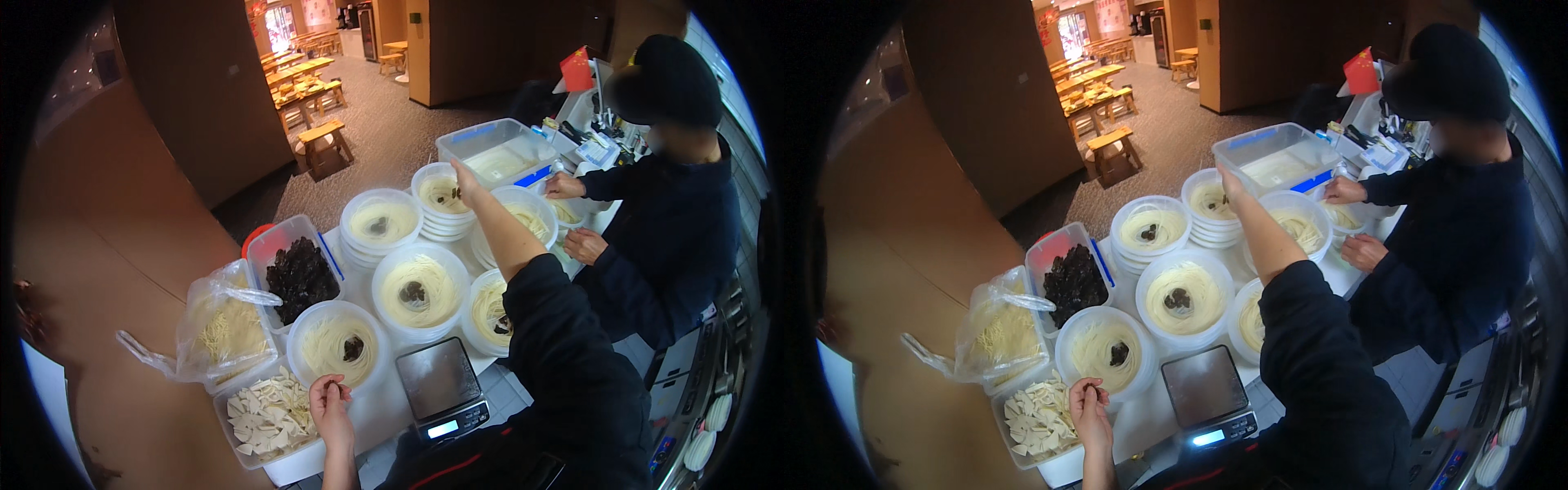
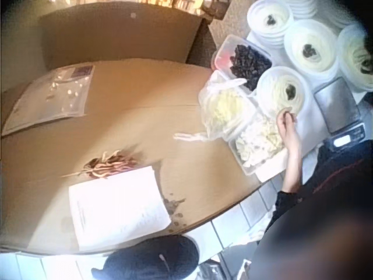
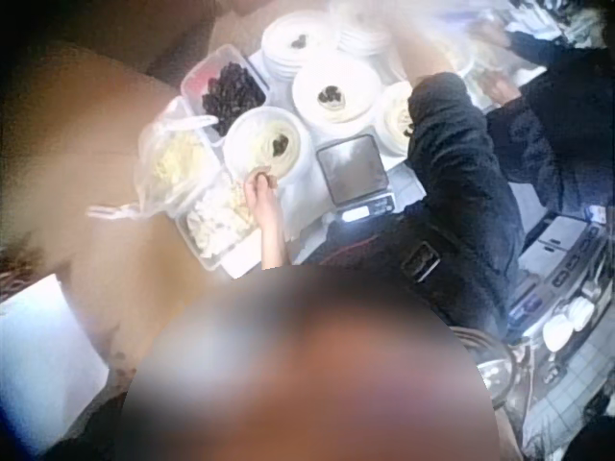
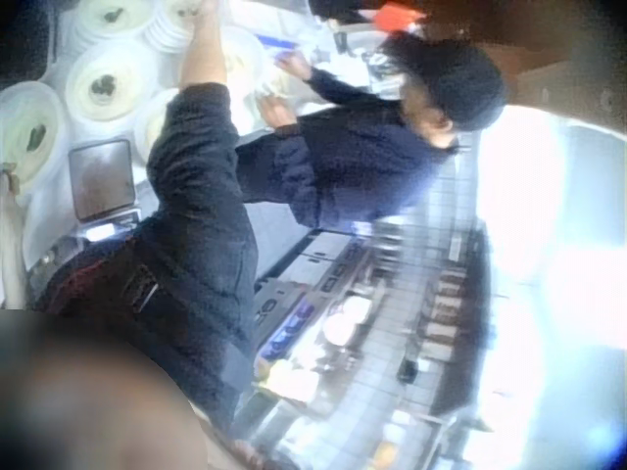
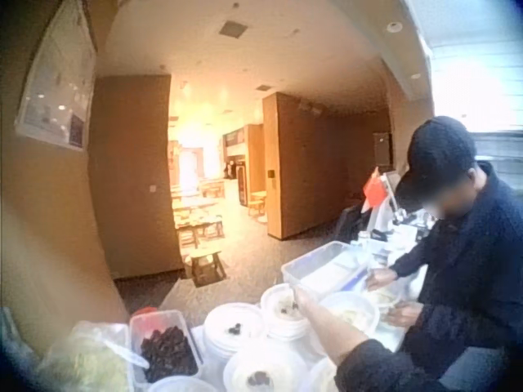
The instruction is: The person assembles multiple noodle bowls by adding wood ear mushrooms and tofu skin to bowls of noodles. The person moves between the prep counter and the cooking station, placing finished bowls on the counter.
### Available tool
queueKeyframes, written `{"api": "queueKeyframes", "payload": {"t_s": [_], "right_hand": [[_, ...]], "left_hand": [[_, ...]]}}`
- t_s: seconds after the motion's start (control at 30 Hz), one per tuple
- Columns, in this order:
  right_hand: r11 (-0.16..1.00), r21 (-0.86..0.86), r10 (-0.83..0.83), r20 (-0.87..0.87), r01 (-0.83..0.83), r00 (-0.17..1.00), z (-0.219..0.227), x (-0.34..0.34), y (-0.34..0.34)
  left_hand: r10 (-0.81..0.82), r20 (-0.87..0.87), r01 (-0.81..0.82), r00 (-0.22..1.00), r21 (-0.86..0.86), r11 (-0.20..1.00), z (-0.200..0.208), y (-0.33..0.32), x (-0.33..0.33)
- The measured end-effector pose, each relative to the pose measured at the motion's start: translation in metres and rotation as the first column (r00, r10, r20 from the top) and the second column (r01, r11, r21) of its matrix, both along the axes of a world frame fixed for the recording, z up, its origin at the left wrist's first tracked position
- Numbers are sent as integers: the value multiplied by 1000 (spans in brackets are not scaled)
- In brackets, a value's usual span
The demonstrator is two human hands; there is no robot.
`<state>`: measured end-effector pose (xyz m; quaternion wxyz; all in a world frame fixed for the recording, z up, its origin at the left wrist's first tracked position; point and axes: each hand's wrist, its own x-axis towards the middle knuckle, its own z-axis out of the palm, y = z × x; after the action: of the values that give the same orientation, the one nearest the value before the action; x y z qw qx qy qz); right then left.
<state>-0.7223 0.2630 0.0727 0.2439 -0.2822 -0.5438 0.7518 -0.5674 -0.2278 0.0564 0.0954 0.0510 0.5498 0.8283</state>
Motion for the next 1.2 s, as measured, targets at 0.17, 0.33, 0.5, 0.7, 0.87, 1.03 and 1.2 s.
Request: {"api": "queueKeyframes", "payload": {"t_s": [0.17, 0.33, 0.5, 0.7, 0.87, 1.03, 1.2], "right_hand": [[989, 141, 23, 81, -34, 996, 14, 12, -23], [819, 573, -91, 95, 20, 991, 24, 7, -40], [855, 472, 215, 50, -213, 975, 25, 14, -114], [345, 648, 807, 165, -679, 568, 39, 93, -285], [-104, 654, 886, 403, -749, 228, 3, 120, -415], [-324, 765, 754, 564, -556, 336, -53, 86, -505], [-646, 696, 652, 717, -314, 246, -72, 82, -555]], "left_hand": [[35, 21, -35, 999, -23, 999, -4, -10, -3], [20, -35, -28, 999, -259, 965, 7, 1, -63], [46, -226, -137, 973, -406, 903, 24, 18, -174], [187, -198, -249, 962, -365, 897, 0, -66, -121], [474, -83, -475, 877, -299, 827, -27, -142, -38], [614, -78, -606, 785, -301, 737, -39, -186, 17], [669, -59, -658, 741, -259, 707, -45, -206, 51]]}}
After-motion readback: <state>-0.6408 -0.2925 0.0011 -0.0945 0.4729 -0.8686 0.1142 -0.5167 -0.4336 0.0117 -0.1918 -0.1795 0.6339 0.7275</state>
